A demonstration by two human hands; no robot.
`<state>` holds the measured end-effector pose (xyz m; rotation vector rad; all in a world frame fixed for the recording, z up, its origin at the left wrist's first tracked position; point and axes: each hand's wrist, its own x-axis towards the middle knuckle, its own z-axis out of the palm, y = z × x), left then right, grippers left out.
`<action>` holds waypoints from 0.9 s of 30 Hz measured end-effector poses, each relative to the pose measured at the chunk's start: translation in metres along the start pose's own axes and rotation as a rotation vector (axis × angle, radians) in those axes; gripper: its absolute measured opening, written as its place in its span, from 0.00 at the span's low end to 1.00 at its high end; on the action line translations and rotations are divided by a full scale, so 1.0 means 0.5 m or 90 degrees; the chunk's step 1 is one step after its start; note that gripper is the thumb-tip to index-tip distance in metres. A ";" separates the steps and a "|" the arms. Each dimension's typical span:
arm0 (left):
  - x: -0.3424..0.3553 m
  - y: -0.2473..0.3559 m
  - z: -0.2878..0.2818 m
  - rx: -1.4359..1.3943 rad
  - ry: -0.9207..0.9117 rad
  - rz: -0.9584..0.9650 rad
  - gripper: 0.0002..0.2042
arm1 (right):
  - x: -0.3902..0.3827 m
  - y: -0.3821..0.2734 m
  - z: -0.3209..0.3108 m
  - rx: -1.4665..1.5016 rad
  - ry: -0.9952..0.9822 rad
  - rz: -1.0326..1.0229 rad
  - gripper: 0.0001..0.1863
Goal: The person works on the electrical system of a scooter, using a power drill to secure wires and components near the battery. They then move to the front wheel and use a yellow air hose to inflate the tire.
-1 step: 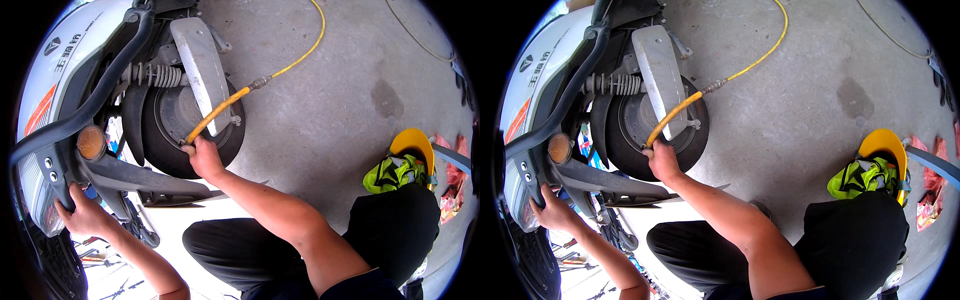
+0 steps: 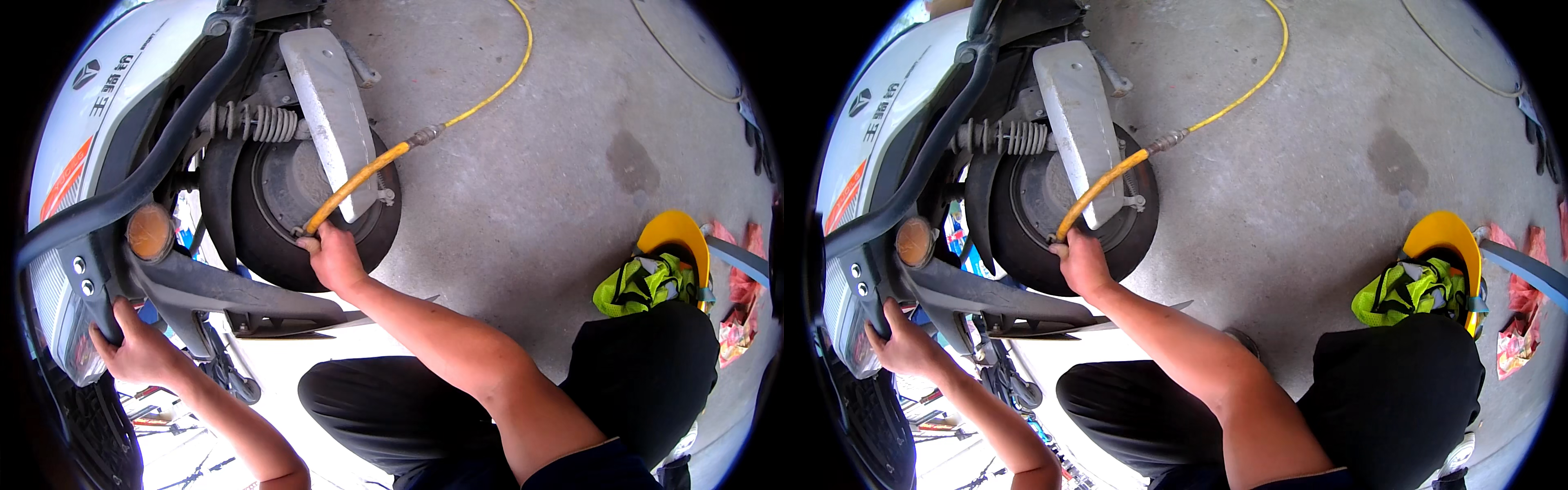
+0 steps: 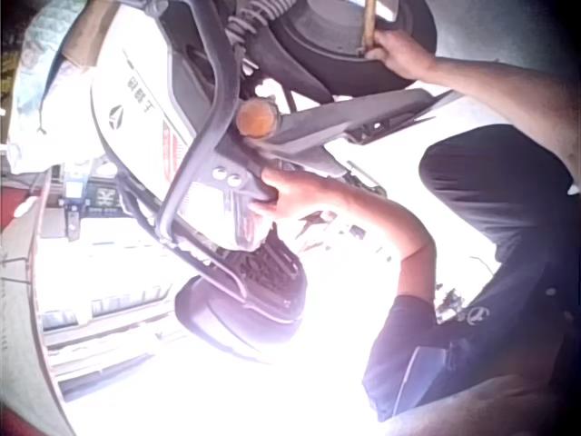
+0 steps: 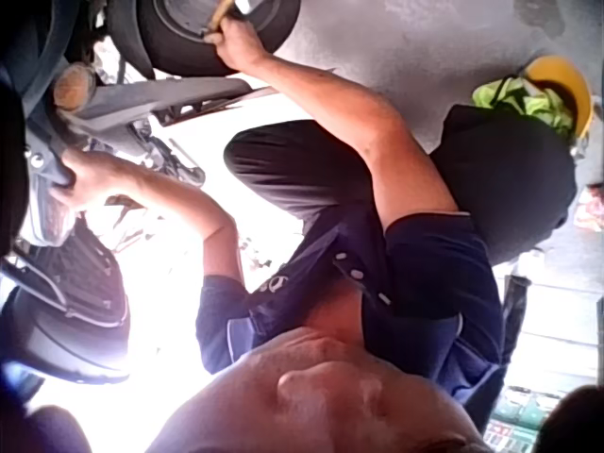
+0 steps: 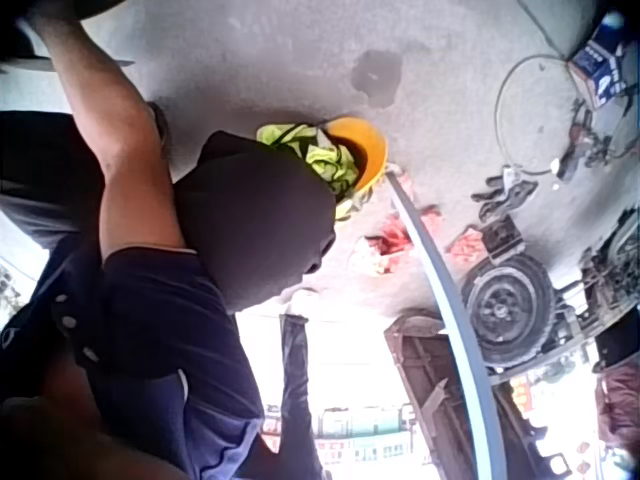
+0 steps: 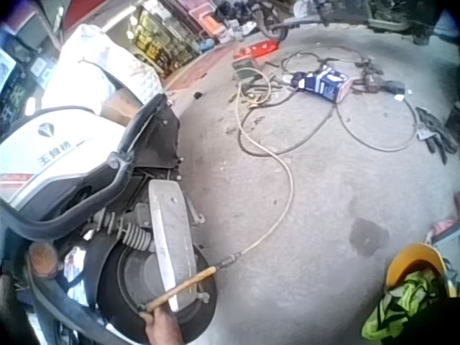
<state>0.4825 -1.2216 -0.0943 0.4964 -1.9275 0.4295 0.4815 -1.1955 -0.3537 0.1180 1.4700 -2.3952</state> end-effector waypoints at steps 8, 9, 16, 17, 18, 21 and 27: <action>0.004 -0.010 0.005 -0.022 0.006 0.039 0.21 | 0.004 0.017 0.013 -0.007 0.018 -0.026 0.11; 0.003 -0.007 0.004 -0.030 0.004 0.025 0.20 | 0.005 0.020 0.014 -0.002 0.020 -0.033 0.11; 0.002 -0.004 0.002 -0.029 0.002 0.019 0.21 | 0.003 0.011 0.011 0.027 0.024 -0.037 0.11; 0.001 -0.008 0.003 -0.035 -0.003 0.009 0.22 | 0.002 0.009 0.008 0.023 0.016 -0.028 0.11; -0.001 -0.007 0.004 -0.035 -0.004 0.003 0.22 | 0.001 0.007 0.005 0.018 0.008 -0.019 0.11; -0.003 -0.002 0.002 -0.032 -0.004 -0.006 0.23 | 0.001 0.007 0.003 0.017 0.004 -0.019 0.11; -0.002 0.006 0.002 -0.043 -0.007 -0.003 0.22 | 0.001 0.000 0.000 0.005 -0.003 -0.014 0.11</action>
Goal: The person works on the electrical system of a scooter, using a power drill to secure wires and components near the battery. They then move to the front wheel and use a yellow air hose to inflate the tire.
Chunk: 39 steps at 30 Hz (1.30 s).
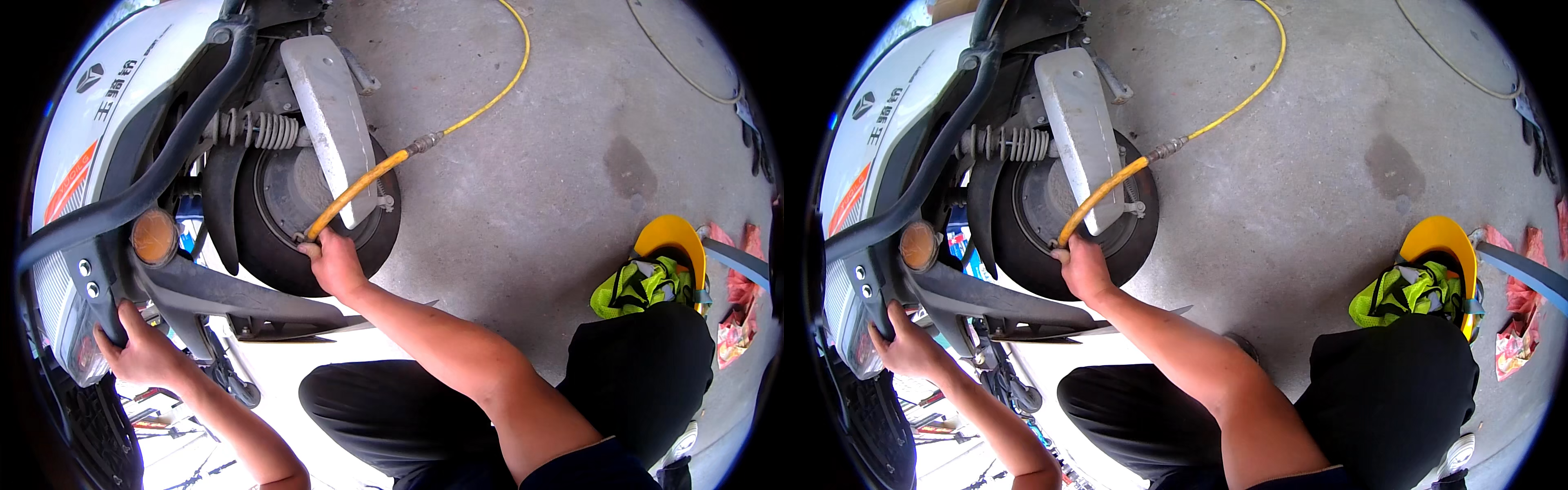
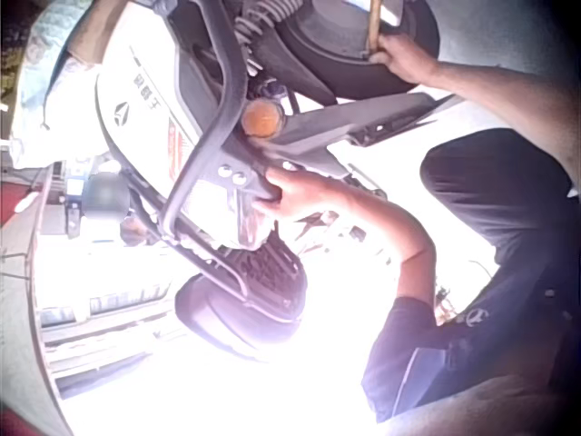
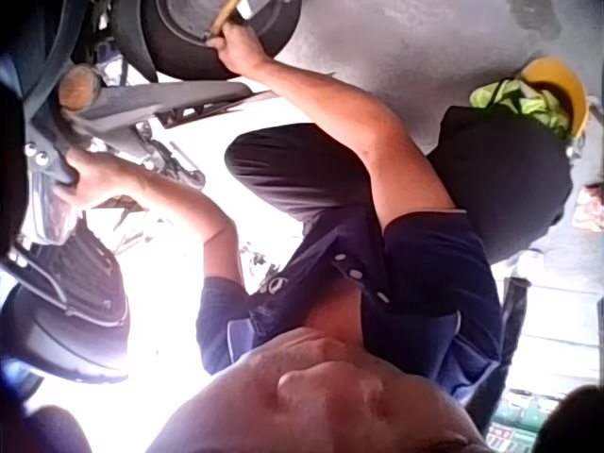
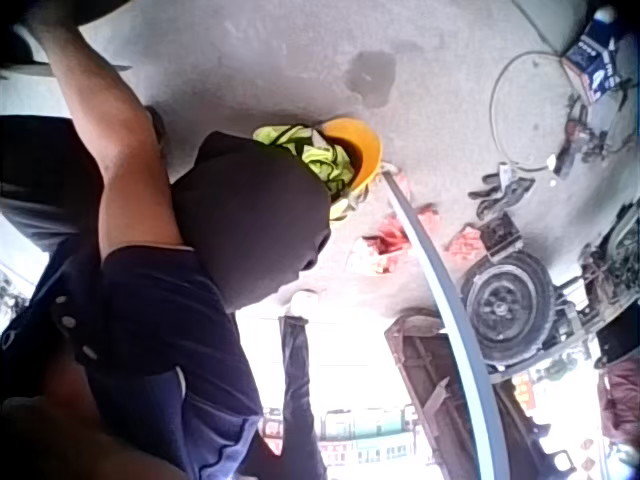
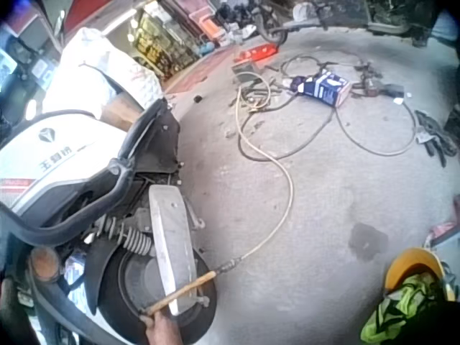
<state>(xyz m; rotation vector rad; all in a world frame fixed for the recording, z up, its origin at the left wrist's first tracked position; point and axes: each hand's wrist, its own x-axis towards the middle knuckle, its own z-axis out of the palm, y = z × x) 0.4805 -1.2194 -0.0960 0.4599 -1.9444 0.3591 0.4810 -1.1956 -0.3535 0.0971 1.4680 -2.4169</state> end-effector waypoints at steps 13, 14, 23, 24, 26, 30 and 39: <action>0.000 -0.002 -0.002 0.009 0.000 0.014 0.21 | 0.000 0.010 0.008 0.000 0.014 -0.004 0.11; 0.003 -0.005 -0.003 0.014 0.009 0.021 0.21 | 0.000 0.009 0.012 0.000 0.012 -0.001 0.11; -0.003 0.007 0.002 -0.050 -0.001 0.000 0.17 | 0.005 0.011 0.012 0.000 0.015 -0.004 0.10; -0.001 0.004 0.000 -0.034 -0.007 -0.007 0.21 | 0.005 0.009 0.012 -0.004 0.006 0.004 0.10; 0.000 -0.003 -0.003 -0.006 -0.022 -0.020 0.28 | 0.005 0.008 0.009 -0.015 -0.008 0.021 0.10; 0.001 -0.003 -0.004 -0.005 -0.023 -0.022 0.28 | 0.002 0.002 0.006 -0.017 -0.006 0.024 0.10; -0.006 0.004 0.001 -0.047 0.003 0.026 0.17 | 0.002 0.014 0.005 -0.002 0.014 -0.045 0.11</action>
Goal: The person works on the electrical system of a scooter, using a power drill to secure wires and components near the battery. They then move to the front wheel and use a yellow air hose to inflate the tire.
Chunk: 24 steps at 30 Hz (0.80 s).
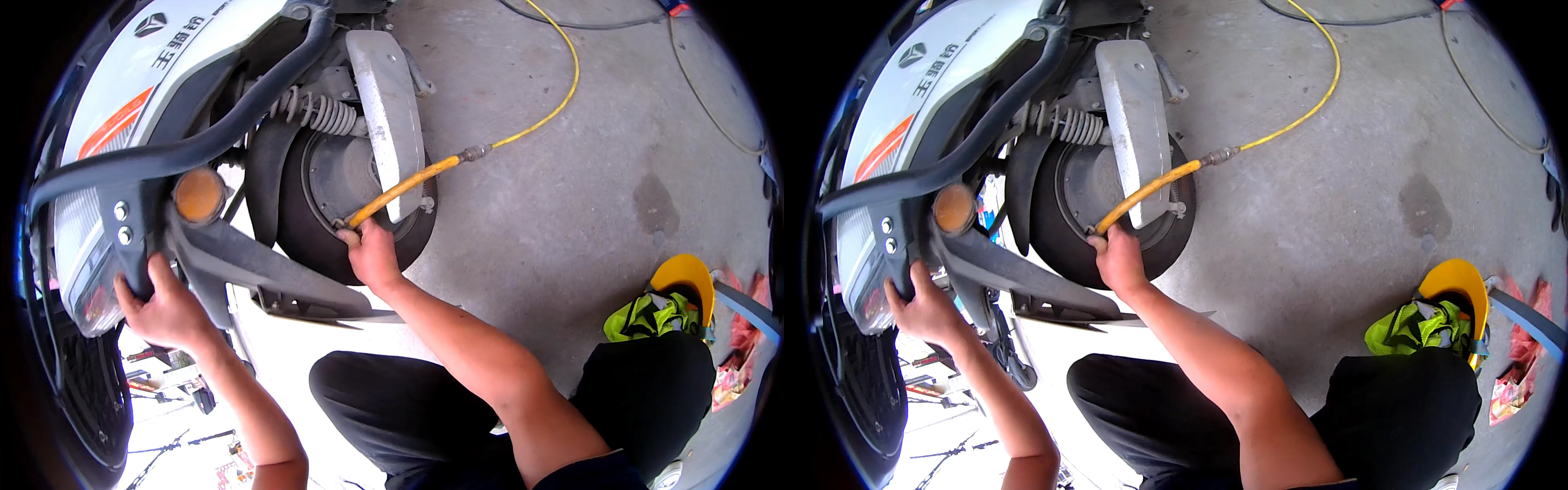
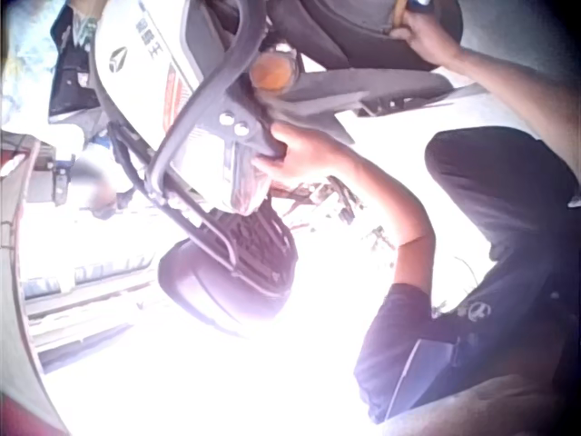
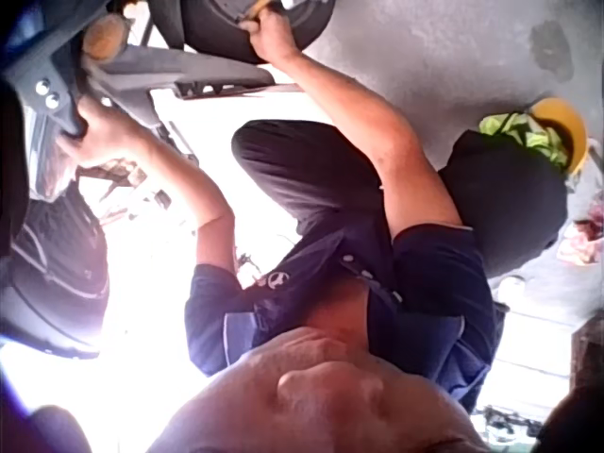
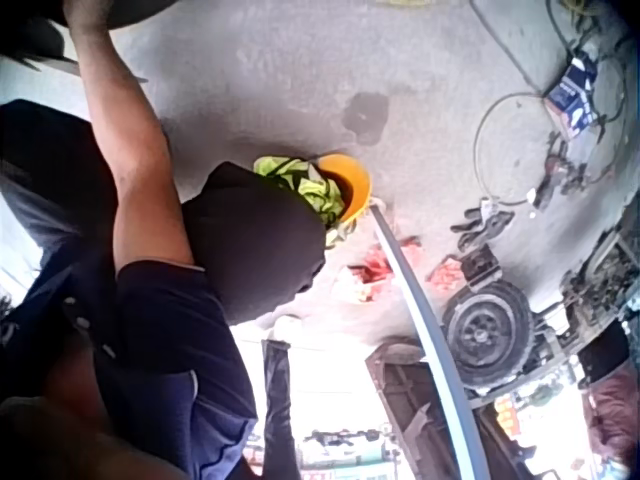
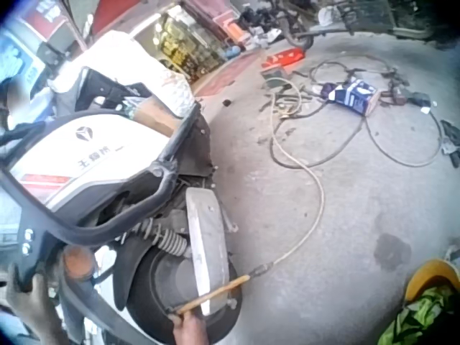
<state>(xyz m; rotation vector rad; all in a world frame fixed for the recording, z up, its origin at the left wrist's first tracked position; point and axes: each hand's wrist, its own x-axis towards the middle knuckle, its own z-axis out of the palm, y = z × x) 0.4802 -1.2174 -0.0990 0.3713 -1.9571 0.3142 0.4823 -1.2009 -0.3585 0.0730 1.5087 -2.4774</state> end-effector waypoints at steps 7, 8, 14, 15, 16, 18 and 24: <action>-0.001 -0.005 -0.003 -0.035 -0.016 0.009 0.16 | -0.046 -0.052 -0.078 -0.137 0.127 0.073 0.16; -0.002 -0.004 -0.002 -0.041 -0.029 0.006 0.16 | -0.038 -0.053 -0.095 -0.052 0.163 0.078 0.18; 0.001 0.015 -0.005 -0.018 -0.036 0.033 0.14 | 0.127 -0.001 -0.380 0.077 0.499 0.102 0.18; 0.001 0.011 -0.006 -0.031 -0.038 0.043 0.13 | 0.153 0.015 -0.460 0.122 0.547 0.113 0.16; 0.005 0.009 -0.012 -0.015 -0.039 0.055 0.12 | 0.169 -0.005 -0.501 0.050 0.613 0.187 0.14; 0.000 0.008 -0.006 -0.012 -0.024 0.059 0.11 | 0.179 -0.001 -0.556 0.110 0.683 0.180 0.12; -0.003 0.026 0.004 0.005 -0.070 0.003 0.17 | 0.088 0.208 -0.372 0.041 0.193 0.318 0.09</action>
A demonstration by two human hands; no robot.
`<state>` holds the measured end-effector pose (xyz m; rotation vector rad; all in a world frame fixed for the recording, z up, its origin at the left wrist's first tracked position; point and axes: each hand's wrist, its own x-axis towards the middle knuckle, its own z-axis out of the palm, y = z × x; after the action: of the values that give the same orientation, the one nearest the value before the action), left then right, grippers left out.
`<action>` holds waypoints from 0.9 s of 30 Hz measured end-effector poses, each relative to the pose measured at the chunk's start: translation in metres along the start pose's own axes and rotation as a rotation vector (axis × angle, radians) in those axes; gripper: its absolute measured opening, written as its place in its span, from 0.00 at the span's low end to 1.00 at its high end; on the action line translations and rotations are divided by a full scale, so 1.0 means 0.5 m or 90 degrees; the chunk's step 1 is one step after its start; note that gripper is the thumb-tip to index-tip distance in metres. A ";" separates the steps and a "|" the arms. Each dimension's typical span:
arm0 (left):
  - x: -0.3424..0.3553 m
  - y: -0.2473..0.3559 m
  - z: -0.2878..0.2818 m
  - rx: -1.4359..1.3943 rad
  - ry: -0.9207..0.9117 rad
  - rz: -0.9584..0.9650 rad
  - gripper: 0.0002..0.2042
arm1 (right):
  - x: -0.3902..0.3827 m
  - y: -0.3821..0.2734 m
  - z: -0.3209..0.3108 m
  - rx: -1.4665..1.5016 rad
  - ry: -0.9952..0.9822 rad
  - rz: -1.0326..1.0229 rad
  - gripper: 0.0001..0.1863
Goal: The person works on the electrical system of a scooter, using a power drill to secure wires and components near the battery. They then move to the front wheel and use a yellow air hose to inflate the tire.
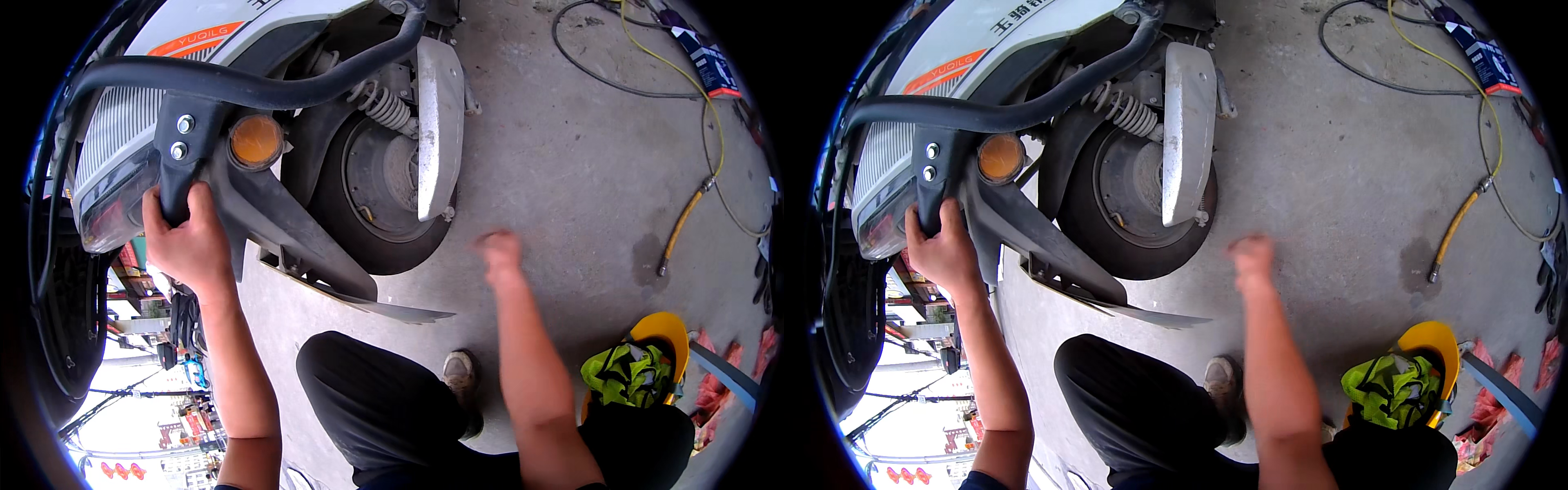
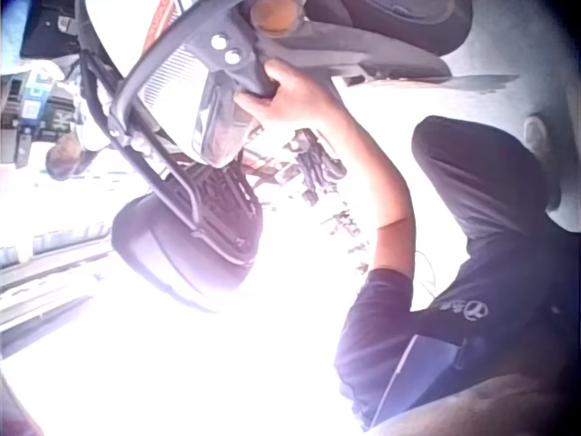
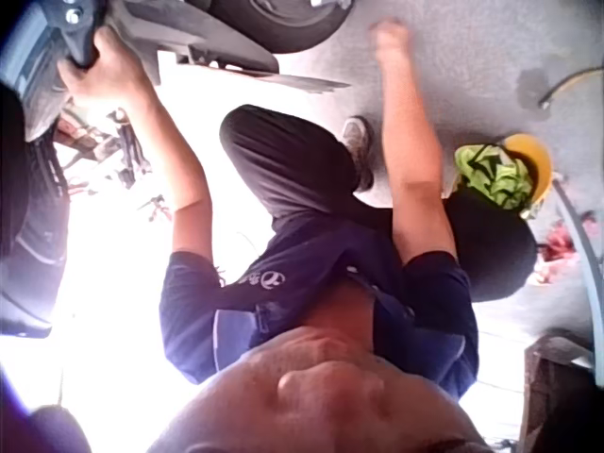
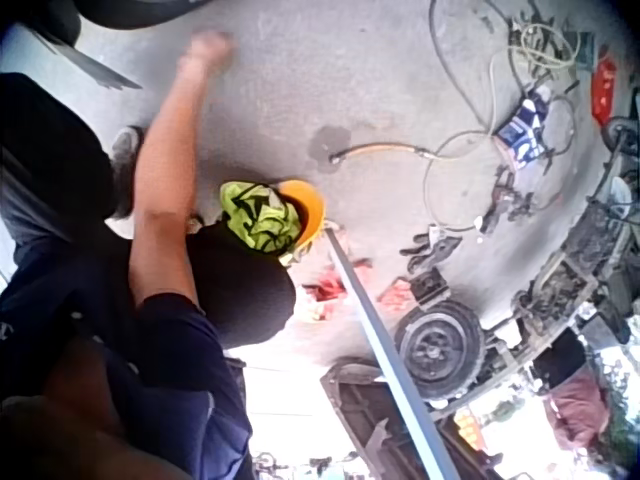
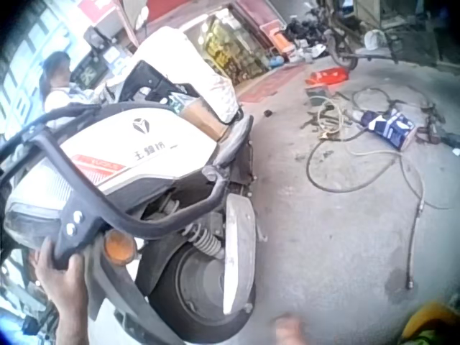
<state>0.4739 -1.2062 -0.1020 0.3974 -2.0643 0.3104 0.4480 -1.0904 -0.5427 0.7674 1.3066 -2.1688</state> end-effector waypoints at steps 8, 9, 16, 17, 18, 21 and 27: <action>0.004 -0.020 -0.020 -0.026 0.019 0.030 0.12 | -0.263 -0.044 0.228 -0.325 -0.261 -0.196 0.10; 0.006 -0.022 -0.023 -0.021 0.017 0.028 0.12 | -0.276 -0.055 0.243 -0.324 -0.267 -0.201 0.09; 0.006 -0.023 -0.013 -0.002 0.030 0.029 0.17 | -0.259 -0.060 0.291 -0.315 -0.186 -0.284 0.11; 0.006 -0.024 -0.013 -0.002 0.029 0.027 0.17 | -0.262 -0.065 0.290 -0.284 -0.211 -0.283 0.11; 0.006 -0.025 -0.014 -0.002 0.028 0.024 0.17 | -0.266 -0.071 0.292 -0.269 -0.215 -0.250 0.11; 0.002 -0.020 -0.012 -0.016 0.033 0.009 0.14 | -0.274 -0.092 0.293 -0.250 -0.206 -0.211 0.12; 0.004 -0.024 -0.009 -0.038 0.056 0.024 0.13 | -0.281 -0.115 0.302 -0.251 -0.230 -0.253 0.09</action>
<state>0.4812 -1.2160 -0.0975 0.3039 -1.9921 0.2822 0.4799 -1.1849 -0.3533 -0.0443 1.7117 -2.0945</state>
